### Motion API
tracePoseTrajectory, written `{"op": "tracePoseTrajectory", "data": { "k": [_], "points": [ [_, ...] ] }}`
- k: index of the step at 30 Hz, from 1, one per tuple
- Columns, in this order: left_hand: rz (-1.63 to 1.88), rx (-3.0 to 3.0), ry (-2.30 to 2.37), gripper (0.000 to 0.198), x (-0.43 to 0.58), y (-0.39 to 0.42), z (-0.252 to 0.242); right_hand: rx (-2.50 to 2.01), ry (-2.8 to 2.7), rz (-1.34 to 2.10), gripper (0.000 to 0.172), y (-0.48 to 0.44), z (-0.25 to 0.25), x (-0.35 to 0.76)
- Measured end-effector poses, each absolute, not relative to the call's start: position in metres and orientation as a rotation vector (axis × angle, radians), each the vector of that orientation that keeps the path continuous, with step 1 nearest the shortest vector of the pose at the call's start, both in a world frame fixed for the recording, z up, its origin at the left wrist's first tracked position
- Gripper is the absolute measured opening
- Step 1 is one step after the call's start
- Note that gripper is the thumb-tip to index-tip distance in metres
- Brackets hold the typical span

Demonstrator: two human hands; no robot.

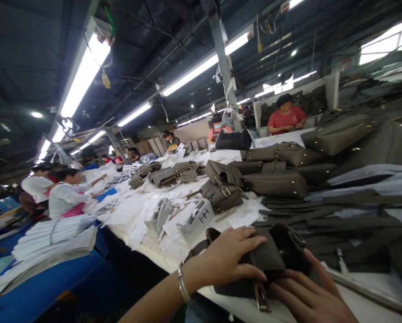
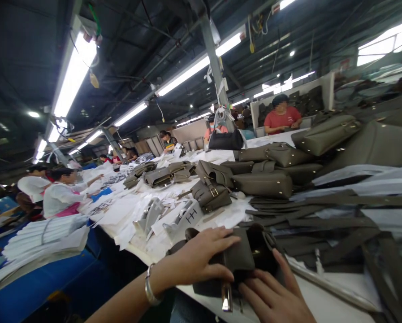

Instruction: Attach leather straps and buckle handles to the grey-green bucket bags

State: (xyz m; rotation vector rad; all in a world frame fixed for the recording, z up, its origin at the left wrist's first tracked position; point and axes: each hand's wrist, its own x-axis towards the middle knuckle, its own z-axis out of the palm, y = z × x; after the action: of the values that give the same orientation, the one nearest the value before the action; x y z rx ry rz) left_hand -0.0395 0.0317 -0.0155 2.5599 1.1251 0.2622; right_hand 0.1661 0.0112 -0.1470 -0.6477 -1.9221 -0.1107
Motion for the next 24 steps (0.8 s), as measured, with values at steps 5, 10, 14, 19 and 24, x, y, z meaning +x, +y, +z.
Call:
{"op": "tracePoseTrajectory", "data": {
  "k": [5,10,14,19,24],
  "points": [
    [0.089,2.696,1.31,0.107,-0.024,0.069,-0.056,-0.681,-2.052,0.048,0.033,-0.006,-0.142,0.176],
    [0.055,2.765,1.173,0.107,-0.011,0.071,-0.062,-0.741,-2.13,0.018,0.02,-0.011,-0.139,0.188],
    [0.438,2.494,1.247,0.065,-0.041,0.068,-0.034,-0.861,-1.956,-0.026,0.025,-0.01,-0.128,0.202],
    [1.274,1.883,1.879,0.031,-0.099,0.022,-0.043,-1.104,-1.689,0.099,0.032,0.001,-0.119,0.211],
    [1.457,1.474,1.954,0.028,-0.11,-0.034,-0.073,-1.221,-1.684,0.331,0.039,0.023,-0.124,0.211]
  ]
}}
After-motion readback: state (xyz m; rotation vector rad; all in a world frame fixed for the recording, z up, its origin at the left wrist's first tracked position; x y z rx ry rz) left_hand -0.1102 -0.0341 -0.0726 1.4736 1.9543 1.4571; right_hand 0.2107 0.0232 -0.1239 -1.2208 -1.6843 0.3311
